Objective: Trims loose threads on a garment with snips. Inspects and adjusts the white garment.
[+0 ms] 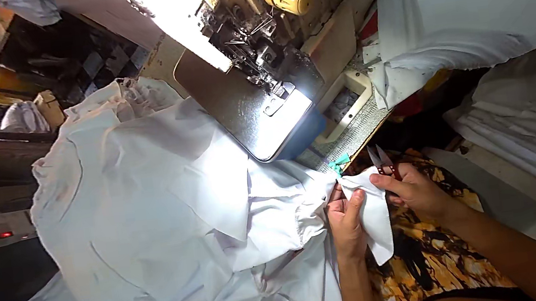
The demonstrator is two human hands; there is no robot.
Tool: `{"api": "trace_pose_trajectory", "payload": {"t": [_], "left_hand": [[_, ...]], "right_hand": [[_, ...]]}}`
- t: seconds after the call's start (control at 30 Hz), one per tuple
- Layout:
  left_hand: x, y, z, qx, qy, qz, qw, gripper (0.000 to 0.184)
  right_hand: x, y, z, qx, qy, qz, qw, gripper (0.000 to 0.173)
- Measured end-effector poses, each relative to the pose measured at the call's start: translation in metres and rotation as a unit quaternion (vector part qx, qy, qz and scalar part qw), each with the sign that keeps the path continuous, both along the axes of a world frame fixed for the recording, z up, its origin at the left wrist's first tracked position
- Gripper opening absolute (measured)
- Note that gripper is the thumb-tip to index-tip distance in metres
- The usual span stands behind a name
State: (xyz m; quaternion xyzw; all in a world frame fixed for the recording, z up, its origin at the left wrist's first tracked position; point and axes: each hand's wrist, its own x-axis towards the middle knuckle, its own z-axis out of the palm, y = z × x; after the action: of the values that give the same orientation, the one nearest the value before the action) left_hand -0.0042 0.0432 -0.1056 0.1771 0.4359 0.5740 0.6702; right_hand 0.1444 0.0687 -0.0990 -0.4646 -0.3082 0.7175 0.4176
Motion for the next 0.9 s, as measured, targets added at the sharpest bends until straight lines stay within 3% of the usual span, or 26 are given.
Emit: {"api": "trace_pose_trajectory", "payload": {"t": [0.17,0.3,0.6,0.77,0.9], "left_hand": [[0.003,0.002,0.004,-0.028,-0.07,0.021,0.997,0.021],[0.005,0.006,0.005,-0.038,-0.097,0.01,0.995,0.017],[0.0,0.008,0.009,-0.047,0.073,-0.064,0.994,0.009],[0.002,0.009,0.013,-0.054,0.093,-0.058,0.993,0.005],[0.003,0.007,0.014,-0.04,0.086,-0.06,0.994,0.011]], "right_hand": [[-0.007,0.002,-0.004,0.112,-0.026,-0.051,0.992,0.017],[-0.004,0.002,-0.005,0.137,-0.054,-0.061,0.987,0.018],[0.021,-0.005,-0.011,0.178,-0.154,-0.031,0.971,0.021],[0.039,-0.018,-0.02,0.138,-0.17,0.04,0.975,0.057],[0.041,-0.032,-0.021,0.084,-0.207,0.069,0.972,0.048]]}}
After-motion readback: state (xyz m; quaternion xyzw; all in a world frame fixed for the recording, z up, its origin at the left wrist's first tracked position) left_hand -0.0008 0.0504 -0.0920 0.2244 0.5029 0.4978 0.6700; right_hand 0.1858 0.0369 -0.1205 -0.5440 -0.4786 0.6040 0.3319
